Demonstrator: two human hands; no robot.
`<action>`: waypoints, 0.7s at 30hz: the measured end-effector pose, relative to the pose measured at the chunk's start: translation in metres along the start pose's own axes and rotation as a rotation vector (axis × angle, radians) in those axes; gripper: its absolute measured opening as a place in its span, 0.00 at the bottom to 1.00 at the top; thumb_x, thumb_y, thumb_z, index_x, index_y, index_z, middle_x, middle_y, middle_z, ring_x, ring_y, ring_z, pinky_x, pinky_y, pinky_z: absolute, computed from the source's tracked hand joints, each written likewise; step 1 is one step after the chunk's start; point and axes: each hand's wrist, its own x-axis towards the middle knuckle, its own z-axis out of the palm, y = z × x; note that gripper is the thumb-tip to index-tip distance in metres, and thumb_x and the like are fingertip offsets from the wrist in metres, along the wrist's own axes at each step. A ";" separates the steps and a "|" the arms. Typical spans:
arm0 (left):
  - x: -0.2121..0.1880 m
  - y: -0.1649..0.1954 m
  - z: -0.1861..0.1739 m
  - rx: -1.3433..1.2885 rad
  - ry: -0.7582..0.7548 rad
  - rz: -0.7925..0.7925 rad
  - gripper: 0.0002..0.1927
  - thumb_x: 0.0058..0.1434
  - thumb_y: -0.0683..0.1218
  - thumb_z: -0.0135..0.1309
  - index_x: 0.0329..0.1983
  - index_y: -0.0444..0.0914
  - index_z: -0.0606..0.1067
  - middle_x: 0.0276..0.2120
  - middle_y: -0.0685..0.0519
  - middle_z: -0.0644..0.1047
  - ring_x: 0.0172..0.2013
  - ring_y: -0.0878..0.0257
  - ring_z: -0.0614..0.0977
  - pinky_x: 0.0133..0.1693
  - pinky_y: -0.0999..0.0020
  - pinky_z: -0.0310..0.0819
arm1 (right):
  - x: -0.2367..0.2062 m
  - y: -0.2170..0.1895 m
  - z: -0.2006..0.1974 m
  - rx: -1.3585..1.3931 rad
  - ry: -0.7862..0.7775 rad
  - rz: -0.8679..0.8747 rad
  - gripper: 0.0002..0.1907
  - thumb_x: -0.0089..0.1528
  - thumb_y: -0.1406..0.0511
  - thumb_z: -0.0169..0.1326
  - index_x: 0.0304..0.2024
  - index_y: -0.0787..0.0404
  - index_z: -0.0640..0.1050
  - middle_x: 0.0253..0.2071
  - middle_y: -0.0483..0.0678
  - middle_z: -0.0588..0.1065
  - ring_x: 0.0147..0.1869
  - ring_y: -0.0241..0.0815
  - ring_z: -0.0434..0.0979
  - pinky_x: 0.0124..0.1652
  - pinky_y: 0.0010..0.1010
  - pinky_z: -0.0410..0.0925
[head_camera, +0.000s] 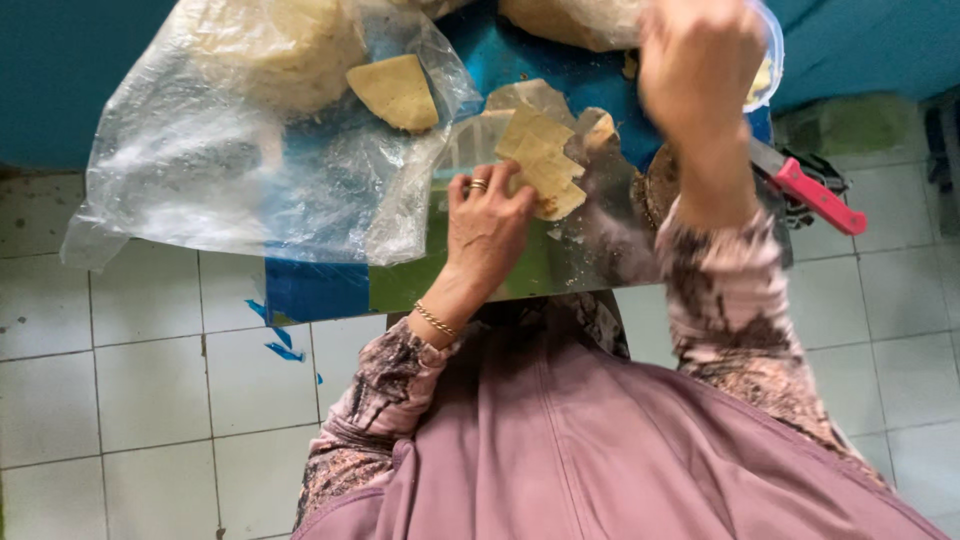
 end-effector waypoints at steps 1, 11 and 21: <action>-0.002 -0.002 -0.003 -0.038 0.002 -0.001 0.04 0.55 0.44 0.59 0.34 0.44 0.79 0.50 0.51 0.75 0.53 0.54 0.75 0.53 0.52 0.63 | -0.023 -0.013 -0.004 0.039 -0.040 -0.008 0.04 0.70 0.67 0.58 0.44 0.57 0.83 0.41 0.49 0.78 0.44 0.49 0.77 0.41 0.40 0.68; -0.015 -0.010 -0.014 -0.123 0.006 -0.184 0.08 0.59 0.43 0.61 0.41 0.40 0.77 0.45 0.50 0.74 0.47 0.50 0.76 0.45 0.55 0.68 | -0.130 -0.090 -0.029 0.268 -0.251 0.290 0.09 0.62 0.64 0.65 0.43 0.58 0.83 0.42 0.48 0.76 0.45 0.50 0.78 0.41 0.40 0.71; -0.008 -0.006 -0.004 -0.240 0.019 -0.278 0.05 0.58 0.42 0.60 0.35 0.41 0.74 0.37 0.50 0.75 0.42 0.49 0.78 0.41 0.53 0.69 | -0.136 -0.088 -0.014 0.694 -0.292 0.500 0.06 0.63 0.69 0.62 0.43 0.61 0.81 0.39 0.48 0.78 0.34 0.40 0.79 0.35 0.30 0.71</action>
